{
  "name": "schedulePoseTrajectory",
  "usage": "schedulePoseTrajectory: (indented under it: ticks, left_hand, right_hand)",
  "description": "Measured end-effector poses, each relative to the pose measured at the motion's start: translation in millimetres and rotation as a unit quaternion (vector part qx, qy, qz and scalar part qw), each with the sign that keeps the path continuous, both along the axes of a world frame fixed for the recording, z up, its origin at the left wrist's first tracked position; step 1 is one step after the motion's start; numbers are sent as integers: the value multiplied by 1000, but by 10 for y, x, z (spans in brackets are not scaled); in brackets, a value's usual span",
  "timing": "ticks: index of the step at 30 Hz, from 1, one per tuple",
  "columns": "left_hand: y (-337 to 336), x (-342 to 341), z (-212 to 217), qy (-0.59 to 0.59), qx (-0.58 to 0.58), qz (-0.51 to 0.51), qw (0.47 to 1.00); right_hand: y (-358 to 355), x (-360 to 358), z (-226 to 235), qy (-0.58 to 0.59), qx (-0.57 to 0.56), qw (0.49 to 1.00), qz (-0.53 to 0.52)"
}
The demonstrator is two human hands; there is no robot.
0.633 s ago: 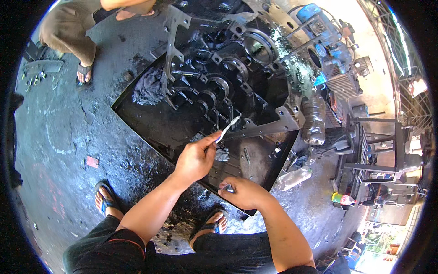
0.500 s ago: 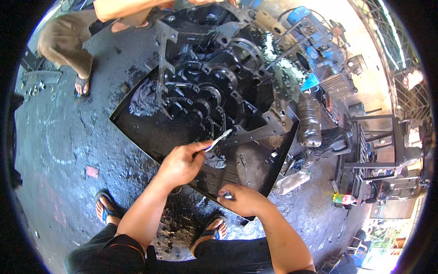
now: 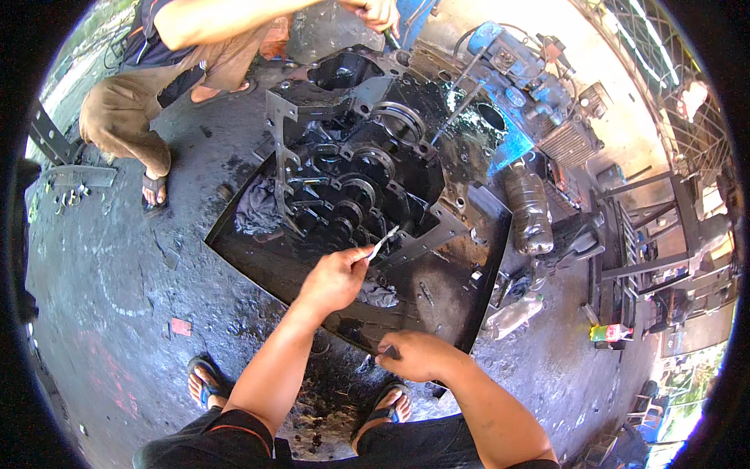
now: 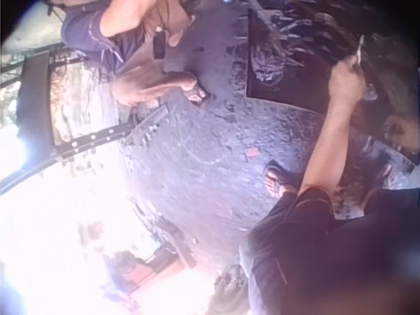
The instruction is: The person scrubs a disassembled engine block with a toothbrush, focusing on the crankshaft area and surrounding cavities. They occasionally wipe the surface with a rag and continue scrubbing different sections of the engine block.
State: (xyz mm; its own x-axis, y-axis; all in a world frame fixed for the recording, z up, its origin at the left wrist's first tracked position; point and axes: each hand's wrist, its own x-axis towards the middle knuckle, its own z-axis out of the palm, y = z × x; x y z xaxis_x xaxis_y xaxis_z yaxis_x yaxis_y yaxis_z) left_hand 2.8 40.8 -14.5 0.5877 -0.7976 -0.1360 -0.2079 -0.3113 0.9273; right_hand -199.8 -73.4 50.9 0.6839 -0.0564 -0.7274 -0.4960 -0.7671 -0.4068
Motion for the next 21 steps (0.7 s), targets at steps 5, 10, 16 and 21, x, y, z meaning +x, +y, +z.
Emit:
schedulePoseTrajectory:
  ticks: [5,10,16,21]
  left_hand:
    - [272,182,255,20,-112,95,989]
    - [-119,291,505,-174,-226,59,957]
    - [-555,593,815,-332,31,97,938]
    - [-479,742,1232,-346,95,104,928]
  right_hand:
    - [59,-31,103,-32,7,999,7]
    - [51,-23,162,-29,-15,999,1]
    - [53,-12,153,-20,1,1000,16]
    - [-1,-55,228,-20,-3,1000,14]
